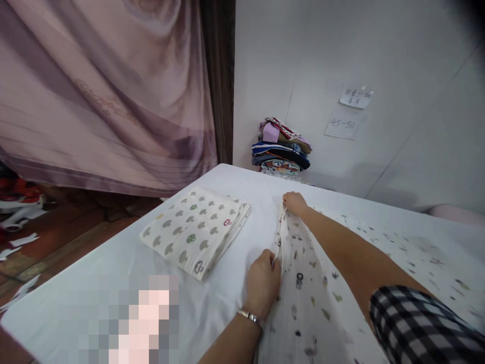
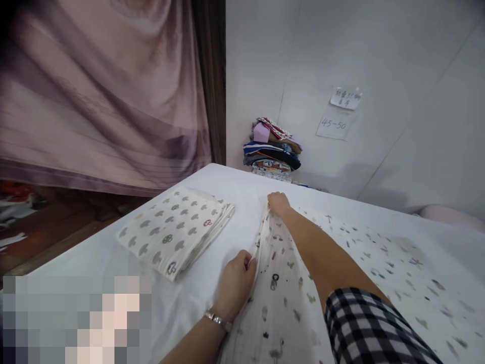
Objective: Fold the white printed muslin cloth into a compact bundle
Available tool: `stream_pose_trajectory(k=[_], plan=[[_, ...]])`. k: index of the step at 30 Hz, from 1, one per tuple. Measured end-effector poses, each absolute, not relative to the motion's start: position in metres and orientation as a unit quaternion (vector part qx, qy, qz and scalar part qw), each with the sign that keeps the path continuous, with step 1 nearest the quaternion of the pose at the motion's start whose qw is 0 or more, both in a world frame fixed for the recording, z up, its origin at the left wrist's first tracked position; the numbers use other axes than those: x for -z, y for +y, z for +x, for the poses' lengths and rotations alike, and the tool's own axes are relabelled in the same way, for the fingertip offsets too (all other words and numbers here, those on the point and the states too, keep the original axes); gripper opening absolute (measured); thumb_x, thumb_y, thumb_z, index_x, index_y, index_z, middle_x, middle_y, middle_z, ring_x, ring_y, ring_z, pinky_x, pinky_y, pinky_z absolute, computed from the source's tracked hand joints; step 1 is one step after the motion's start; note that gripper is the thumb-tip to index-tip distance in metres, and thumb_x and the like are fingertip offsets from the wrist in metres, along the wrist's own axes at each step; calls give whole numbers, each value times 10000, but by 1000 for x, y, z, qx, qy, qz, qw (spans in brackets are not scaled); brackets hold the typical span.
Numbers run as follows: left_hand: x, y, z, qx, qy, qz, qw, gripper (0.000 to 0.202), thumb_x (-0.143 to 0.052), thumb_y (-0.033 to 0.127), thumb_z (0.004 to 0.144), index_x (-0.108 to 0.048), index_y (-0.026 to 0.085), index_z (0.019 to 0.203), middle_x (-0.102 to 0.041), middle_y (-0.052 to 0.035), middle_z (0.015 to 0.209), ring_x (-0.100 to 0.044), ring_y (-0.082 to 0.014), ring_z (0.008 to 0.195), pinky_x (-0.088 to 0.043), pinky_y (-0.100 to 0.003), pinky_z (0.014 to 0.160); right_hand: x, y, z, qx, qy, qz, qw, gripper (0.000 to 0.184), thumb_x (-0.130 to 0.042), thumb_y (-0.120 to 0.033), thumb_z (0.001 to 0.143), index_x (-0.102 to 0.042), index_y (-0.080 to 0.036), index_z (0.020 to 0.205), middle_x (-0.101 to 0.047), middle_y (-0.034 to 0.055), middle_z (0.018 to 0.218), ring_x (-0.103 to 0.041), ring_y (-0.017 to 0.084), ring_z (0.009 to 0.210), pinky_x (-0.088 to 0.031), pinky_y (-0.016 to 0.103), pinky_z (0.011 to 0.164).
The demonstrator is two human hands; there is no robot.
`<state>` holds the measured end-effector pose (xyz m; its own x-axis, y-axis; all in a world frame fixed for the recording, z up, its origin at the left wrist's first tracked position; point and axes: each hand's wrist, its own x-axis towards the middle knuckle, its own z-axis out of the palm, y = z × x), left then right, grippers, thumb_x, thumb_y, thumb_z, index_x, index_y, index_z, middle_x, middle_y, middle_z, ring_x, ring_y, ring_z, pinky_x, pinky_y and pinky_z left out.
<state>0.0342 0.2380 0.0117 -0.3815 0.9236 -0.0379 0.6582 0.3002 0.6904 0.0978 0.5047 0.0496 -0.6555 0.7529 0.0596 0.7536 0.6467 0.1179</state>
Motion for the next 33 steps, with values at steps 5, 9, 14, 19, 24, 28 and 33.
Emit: stream_pose_trajectory(k=[5, 9, 14, 19, 24, 28, 33], plan=[[-13, 239, 33, -301, 783, 500, 215, 142, -420, 275, 848, -523, 194, 792, -635, -24, 740, -543, -129, 642, -266, -246, 544, -35, 507, 100, 28, -899, -437, 30, 193, -451, -163, 807, -642, -154, 830, -637, 107, 941, -539, 224, 932, -373, 304, 789], [-12, 240, 33, -279, 784, 515, 206, 125, -424, 250, 839, -524, 191, 793, -639, -32, 749, -550, -136, 649, -267, -252, 550, -31, 508, 106, -8, -896, -440, 67, 241, -432, -226, 836, -628, -168, 964, -609, 89, 1047, -525, 202, 982, -375, 277, 823], [-11, 241, 33, -269, 786, 519, 202, 130, -421, 258, 838, -525, 191, 797, -639, -32, 753, -556, -136, 657, -276, -248, 553, -36, 491, 122, -28, -896, -426, 120, 315, -347, -251, 872, -591, -176, 1057, -548, 73, 1156, -463, 183, 1083, -346, 271, 903], [-14, 241, 33, -258, 787, 528, 188, 128, -412, 253, 840, -522, 198, 805, -643, -31, 763, -566, -145, 674, -287, -249, 564, -37, 462, 137, -67, -923, -375, 56, 368, -399, -210, 815, -574, -226, 1139, -598, 50, 1094, -525, 199, 1003, -387, 269, 818], [-18, 240, 32, -256, 785, 528, 198, 136, -413, 245, 840, -534, 187, 822, -651, -47, 789, -582, -154, 707, -300, -252, 569, -39, 457, 130, -53, -913, -402, -38, 431, -394, -288, 850, -454, -265, 1276, -607, 64, 1112, -535, 234, 1005, -387, 292, 772], [-16, 240, 32, -258, 781, 532, 202, 151, -403, 262, 850, -531, 186, 826, -649, -42, 796, -582, -149, 711, -306, -251, 571, -42, 463, 124, -54, -913, -403, -49, 295, -401, -273, 852, -556, -227, 1099, -633, 72, 1018, -563, 211, 907, -380, 251, 674], [-14, 240, 33, -263, 782, 534, 186, 131, -410, 241, 840, -525, 189, 807, -642, -30, 766, -577, -144, 699, -309, -252, 579, -45, 464, 126, -59, -907, -414, -50, 232, -367, -265, 867, -564, -213, 979, -641, 48, 915, -569, 166, 804, -369, 220, 609]])
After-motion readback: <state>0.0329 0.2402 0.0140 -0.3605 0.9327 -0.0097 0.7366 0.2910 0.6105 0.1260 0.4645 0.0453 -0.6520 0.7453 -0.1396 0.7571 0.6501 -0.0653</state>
